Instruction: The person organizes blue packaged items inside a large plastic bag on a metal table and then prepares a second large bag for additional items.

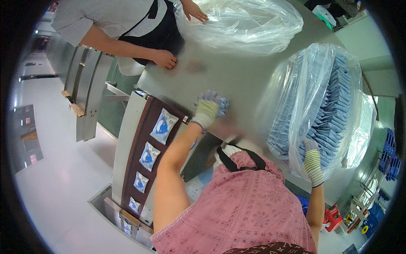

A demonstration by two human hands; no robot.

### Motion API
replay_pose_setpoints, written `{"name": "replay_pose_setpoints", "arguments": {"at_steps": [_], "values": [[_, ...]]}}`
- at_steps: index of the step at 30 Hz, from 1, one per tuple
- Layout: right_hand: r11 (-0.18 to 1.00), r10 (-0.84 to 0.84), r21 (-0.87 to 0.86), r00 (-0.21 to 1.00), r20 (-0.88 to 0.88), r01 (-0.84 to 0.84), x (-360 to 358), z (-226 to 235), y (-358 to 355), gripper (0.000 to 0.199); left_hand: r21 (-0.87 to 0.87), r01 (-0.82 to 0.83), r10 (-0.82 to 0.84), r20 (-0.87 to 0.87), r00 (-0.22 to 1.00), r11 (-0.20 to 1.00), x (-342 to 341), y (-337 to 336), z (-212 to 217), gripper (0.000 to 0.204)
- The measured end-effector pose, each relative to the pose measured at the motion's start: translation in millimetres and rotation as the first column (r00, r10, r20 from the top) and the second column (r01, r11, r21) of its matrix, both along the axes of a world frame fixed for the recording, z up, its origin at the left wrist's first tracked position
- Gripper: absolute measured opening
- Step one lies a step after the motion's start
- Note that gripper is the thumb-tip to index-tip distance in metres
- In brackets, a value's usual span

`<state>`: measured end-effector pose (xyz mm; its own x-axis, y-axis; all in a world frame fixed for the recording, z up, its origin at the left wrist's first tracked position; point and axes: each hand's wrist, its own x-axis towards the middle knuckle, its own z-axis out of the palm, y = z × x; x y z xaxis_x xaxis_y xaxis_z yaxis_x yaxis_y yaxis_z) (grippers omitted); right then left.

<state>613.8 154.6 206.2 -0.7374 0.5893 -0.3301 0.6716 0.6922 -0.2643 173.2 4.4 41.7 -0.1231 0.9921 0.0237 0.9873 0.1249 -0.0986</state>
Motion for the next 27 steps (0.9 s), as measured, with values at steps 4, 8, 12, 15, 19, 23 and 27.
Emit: {"name": "replay_pose_setpoints", "arguments": {"at_steps": [4, 8, 12, 15, 19, 23, 27], "values": [[0.999, -0.018, -0.04, 0.999, -0.045, 0.016, -11.9, 8.8, -2.3, 0.066, -0.307, -0.173, 0.3, 0.438, 0.847, 0.936, 12.3, 0.3, 24.6, 0.072], [0.999, -0.033, -0.037, 0.999, 0.015, 0.034, -2.9, -5.4, 4.9, 0.062, -0.308, -0.246, 0.379, 0.521, 0.765, 0.919, -9.1, 13.2, 93.4, 0.073], [1.0, 0.019, -0.01, 0.999, -0.044, -0.019, -0.6, -1.7, 1.0, 0.064, -0.491, -0.387, 0.616, 0.707, 0.346, 0.781, -101.9, -2.8, 107.4, 0.054], [0.999, 0.036, -0.003, 0.999, -0.029, -0.036, -6.0, 3.8, 2.2, 0.07, -0.657, -0.428, 0.784, 0.536, 0.312, 0.62, -146.3, -15.2, 62.7, 0.052], [0.998, 0.065, 0.016, 0.985, -0.159, -0.063, -9.7, 7.0, 4.8, 0.07, -0.746, -0.257, 0.786, 0.55, 0.284, 0.615, -125.6, 19.0, 42.3, 0.057], [0.999, 0.053, 0.005, 0.988, -0.146, -0.053, -2.8, 8.7, 0.2, 0.086, -0.567, -0.248, 0.614, 0.667, 0.422, 0.786, -83.7, 24.4, -4.2, 0.058], [0.987, 0.061, 0.152, 0.997, -0.048, -0.053, 5.5, 12.3, -8.6, 0.085, -0.269, -0.321, 0.351, 0.907, 0.233, 0.908, -16.7, 38.6, -7.8, 0.056]]}}
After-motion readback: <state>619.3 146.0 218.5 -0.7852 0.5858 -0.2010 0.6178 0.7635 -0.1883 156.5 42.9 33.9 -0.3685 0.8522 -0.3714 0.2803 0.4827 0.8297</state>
